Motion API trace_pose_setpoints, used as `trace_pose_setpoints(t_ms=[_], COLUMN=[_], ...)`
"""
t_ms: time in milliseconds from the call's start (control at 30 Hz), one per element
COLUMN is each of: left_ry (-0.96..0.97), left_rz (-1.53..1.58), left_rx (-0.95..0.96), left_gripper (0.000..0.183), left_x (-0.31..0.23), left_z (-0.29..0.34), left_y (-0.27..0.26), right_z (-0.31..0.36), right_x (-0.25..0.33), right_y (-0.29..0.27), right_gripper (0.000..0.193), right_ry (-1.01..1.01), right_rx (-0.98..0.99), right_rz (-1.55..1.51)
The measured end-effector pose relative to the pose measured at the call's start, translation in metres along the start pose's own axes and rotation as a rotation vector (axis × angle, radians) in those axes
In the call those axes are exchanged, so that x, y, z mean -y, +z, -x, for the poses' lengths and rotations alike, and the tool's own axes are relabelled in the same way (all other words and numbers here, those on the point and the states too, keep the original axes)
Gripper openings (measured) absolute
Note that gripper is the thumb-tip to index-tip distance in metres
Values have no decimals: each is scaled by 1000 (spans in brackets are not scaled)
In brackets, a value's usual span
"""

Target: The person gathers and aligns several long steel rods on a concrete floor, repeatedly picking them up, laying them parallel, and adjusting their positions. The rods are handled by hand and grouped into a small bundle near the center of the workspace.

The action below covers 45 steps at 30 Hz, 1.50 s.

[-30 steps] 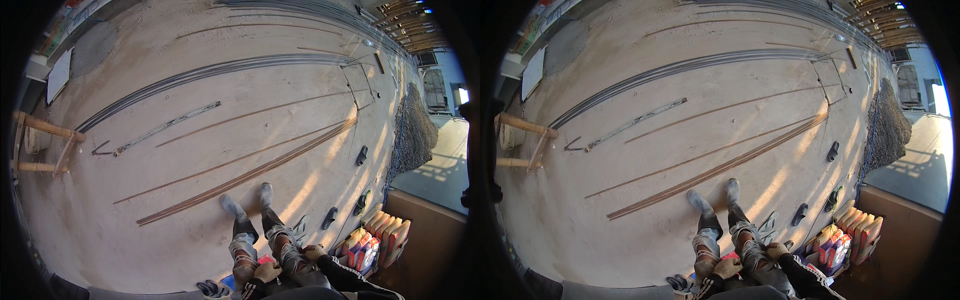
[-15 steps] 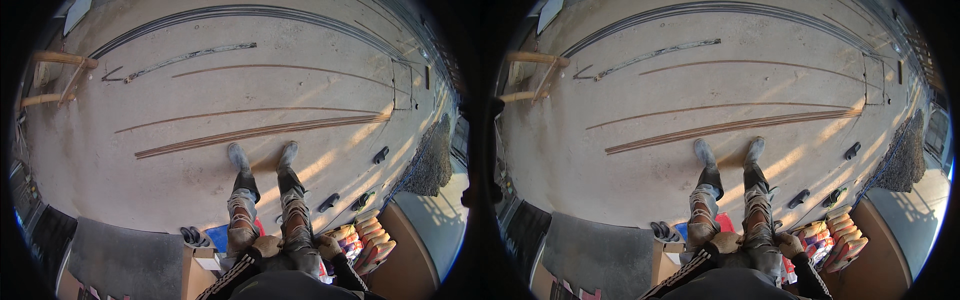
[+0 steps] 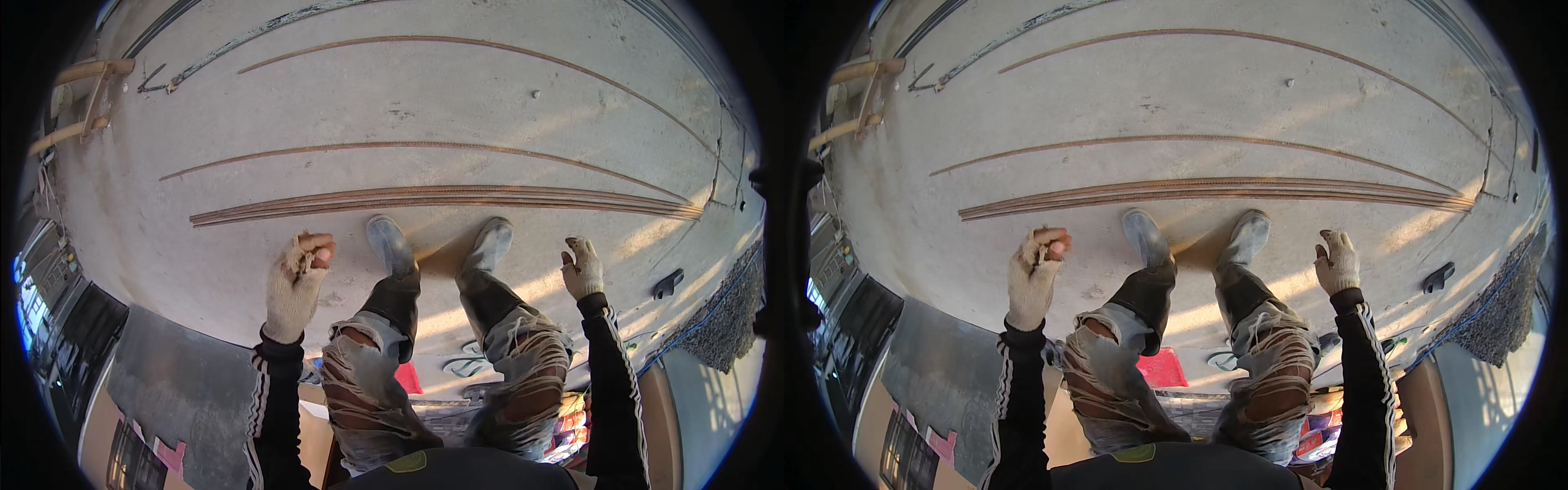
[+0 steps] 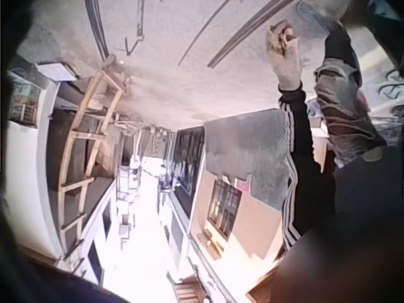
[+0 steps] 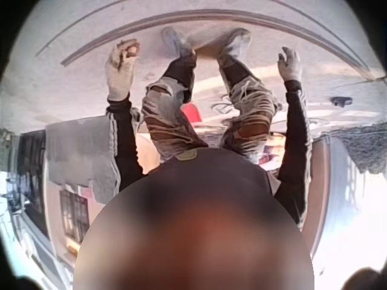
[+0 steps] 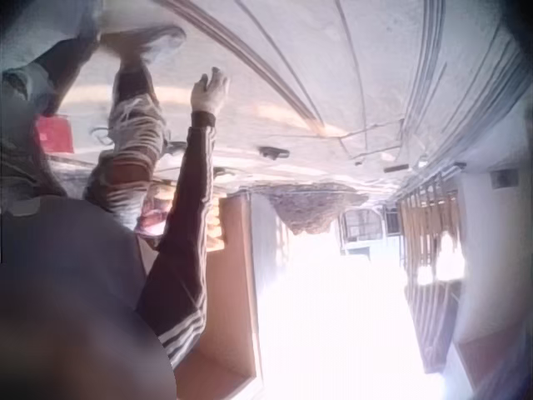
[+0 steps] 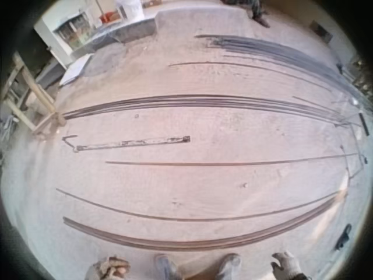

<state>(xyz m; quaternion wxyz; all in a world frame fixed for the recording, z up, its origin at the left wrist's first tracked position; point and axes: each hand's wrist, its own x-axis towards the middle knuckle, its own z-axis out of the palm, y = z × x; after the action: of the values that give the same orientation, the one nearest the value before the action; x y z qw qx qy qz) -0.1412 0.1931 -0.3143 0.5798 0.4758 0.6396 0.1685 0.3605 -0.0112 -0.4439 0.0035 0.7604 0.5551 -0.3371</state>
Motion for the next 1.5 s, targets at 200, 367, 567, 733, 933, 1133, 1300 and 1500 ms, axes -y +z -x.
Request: trace_pose_setpoints(t_ms=[200, 367, 567, 733, 933, 1133, 1300, 1500], left_ry=[391, 612, 667, 691, 770, 761, 723, 755], left_rz=[-1180, -1258, -1407, -1354, -1146, -943, -937, -857], left_rx=[40, 35, -89, 39, 165, 139, 178, 259], left_gripper=[40, 19, 17, 21, 20, 17, 12, 15], left_x=[163, 225, 248, 252, 271, 282, 277, 257], left_z=[-202, -248, -245, -224, -187, -174, -178, -180], left_y=[13, 17, 19, 30, 80, 105, 107, 120], right_z=[-180, -217, -227, -207, -168, -151, -156, -143], right_x=[2, -18, -50, -76, -99, -100, -108, -117], right_y=[93, 116, 127, 122, 102, 93, 95, 79], right_gripper=[32, 37, 35, 42, 44, 43, 46, 36], right_ry=[-366, -549, -677, -645, -525, -396, -339, -359], right_rx=[-193, -174, -153, -98, -33, 18, 90, -22], right_rz=[361, 433, 431, 379, 527, 544, 588, 630])
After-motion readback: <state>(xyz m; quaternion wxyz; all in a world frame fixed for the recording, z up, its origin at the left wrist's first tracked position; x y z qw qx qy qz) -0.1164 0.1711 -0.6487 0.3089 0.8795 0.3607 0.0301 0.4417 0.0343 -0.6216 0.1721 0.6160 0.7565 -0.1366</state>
